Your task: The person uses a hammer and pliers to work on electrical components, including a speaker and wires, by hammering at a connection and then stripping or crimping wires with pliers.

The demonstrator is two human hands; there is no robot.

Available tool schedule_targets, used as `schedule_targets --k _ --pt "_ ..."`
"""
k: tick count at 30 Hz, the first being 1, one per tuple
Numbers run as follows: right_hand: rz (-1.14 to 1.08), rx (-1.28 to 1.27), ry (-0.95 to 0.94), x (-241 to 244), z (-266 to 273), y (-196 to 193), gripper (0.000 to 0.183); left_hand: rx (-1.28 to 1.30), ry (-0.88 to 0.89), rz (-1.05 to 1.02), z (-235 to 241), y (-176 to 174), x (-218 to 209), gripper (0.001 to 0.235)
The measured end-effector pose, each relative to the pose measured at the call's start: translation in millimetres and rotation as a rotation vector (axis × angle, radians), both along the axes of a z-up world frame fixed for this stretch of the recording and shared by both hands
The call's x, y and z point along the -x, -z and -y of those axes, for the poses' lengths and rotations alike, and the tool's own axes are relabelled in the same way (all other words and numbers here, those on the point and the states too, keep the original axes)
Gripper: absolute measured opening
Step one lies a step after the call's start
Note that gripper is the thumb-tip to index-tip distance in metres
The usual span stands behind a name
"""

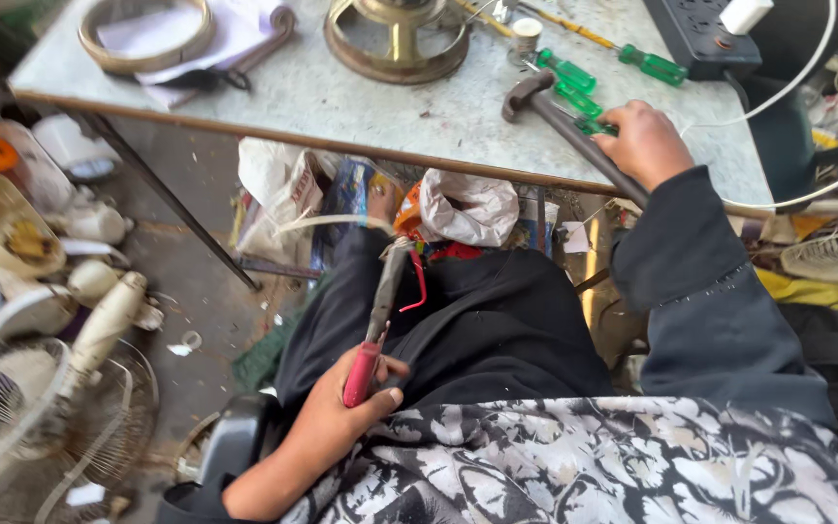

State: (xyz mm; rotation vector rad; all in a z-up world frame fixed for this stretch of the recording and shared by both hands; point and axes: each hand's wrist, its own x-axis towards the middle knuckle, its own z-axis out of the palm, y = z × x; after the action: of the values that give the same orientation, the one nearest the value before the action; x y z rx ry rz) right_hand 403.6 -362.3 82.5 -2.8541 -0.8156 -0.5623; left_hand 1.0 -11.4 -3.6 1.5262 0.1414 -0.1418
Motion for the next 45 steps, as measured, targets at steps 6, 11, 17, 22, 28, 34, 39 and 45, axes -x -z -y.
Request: schedule_targets --k 6,11,17,22,28,34,39,45 --pt "0.362 0.129 0.039 34.8 19.9 -16.1 0.02 -0.122 -0.044 -0.096 2.0 -12.1 3.1 0.056" --pt "0.519 0.114 0.054 104.7 22.2 -47.9 0.031 -0.188 -0.036 -0.059 2.0 -22.1 -0.7 0.048" --pt "-0.672 -0.831 -0.106 237.5 5.9 -56.4 0.042 -0.412 -0.005 -0.115 10.8 -45.4 -8.6 0.044" --pt "-0.873 -0.776 -0.092 301.5 9.3 -46.8 0.053 -0.481 -0.059 0.008 7.6 -51.0 -38.6 0.039" --pt "-0.794 -0.806 -0.15 284.8 -19.2 -28.6 0.049 -0.766 -0.2 0.23 1.1 -46.8 -95.4 0.042" --pt "-0.788 -0.923 -0.2 235.5 -39.2 -6.0 0.047 -0.879 -0.189 0.228 -15.8 -30.7 -147.7 0.043" --pt "-0.876 -1.011 -0.248 208.0 -51.1 14.3 0.046 -0.943 -0.137 0.201 -28.9 -18.2 -182.2 0.046" --pt "-0.852 -0.957 -0.218 182.9 -52.4 19.9 0.049 -0.971 -0.097 0.2 -38.3 -12.4 -195.1 0.047"
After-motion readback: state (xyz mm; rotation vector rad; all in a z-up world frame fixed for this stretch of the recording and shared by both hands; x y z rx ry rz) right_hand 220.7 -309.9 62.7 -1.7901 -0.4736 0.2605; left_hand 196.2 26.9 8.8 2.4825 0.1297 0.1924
